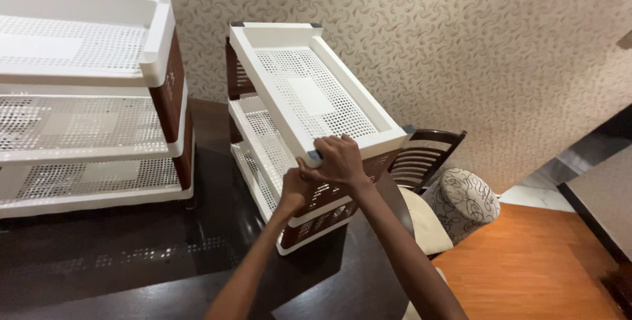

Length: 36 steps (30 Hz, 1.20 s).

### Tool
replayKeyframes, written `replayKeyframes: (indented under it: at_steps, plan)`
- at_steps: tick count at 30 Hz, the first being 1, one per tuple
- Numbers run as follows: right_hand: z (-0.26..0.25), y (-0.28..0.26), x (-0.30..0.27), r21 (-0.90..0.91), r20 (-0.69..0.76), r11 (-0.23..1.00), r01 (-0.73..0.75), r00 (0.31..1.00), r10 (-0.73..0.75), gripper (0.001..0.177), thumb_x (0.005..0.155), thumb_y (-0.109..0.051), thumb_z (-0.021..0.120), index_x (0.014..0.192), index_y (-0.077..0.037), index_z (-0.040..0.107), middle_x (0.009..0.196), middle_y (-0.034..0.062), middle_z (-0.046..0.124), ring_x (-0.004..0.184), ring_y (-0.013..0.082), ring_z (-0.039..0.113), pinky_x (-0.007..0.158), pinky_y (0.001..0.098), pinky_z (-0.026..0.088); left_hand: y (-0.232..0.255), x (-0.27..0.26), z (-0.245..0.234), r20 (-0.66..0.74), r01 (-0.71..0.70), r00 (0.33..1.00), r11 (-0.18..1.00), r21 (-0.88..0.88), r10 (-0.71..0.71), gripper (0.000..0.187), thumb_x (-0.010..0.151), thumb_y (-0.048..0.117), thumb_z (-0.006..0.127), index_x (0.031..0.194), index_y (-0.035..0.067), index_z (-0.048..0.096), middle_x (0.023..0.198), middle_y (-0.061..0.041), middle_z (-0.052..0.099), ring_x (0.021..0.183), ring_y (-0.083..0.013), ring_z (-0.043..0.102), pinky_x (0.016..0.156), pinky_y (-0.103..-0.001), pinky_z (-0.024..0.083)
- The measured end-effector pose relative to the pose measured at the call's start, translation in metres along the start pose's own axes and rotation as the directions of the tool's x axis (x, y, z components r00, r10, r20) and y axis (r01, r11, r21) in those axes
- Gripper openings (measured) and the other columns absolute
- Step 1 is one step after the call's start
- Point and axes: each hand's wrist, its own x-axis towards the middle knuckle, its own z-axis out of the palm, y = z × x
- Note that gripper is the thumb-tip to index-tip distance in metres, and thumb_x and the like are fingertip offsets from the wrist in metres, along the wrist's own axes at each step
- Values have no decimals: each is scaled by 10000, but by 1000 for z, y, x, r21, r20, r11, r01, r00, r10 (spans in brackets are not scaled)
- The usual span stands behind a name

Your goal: The person disassembles a three-tier plastic storage rack by removing the white trays and brown side panels, then reassembles it by placing the trays back and snapping the side panels into place. The process is performed by hand on a round dining table.

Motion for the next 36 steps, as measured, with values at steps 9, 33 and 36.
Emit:
replayKeyframes:
  at_steps: [9,33,36]
  plan:
    - [24,18,-3,16,-204,999,52,978,-48,463,815,-540,751,609,-173,558,503,-20,538,440,109,443,545,339,355,27,-10,-12,84,-22,996,993,113,12,433,1056,311,513,802,26,717,656,-108,720,539,-168,676,500,-332,558]
    - [24,33,6,6,-338,992,126,934,-116,433,862,-484,756,640,-185,536,492,-58,516,421,60,423,503,306,333,15,4,-3,126,66,991,982,-176,-44,309,879,341,780,792,45,762,697,-91,754,576,-148,708,524,-313,583]
    - [8,30,17,58,-246,998,-6,969,20,463,816,-485,768,580,-180,513,463,-32,514,373,106,403,489,323,344,25,0,-9,87,-20,995,977,-211,40,304,822,340,834,817,38,796,728,-64,782,647,-133,737,618,-301,590]
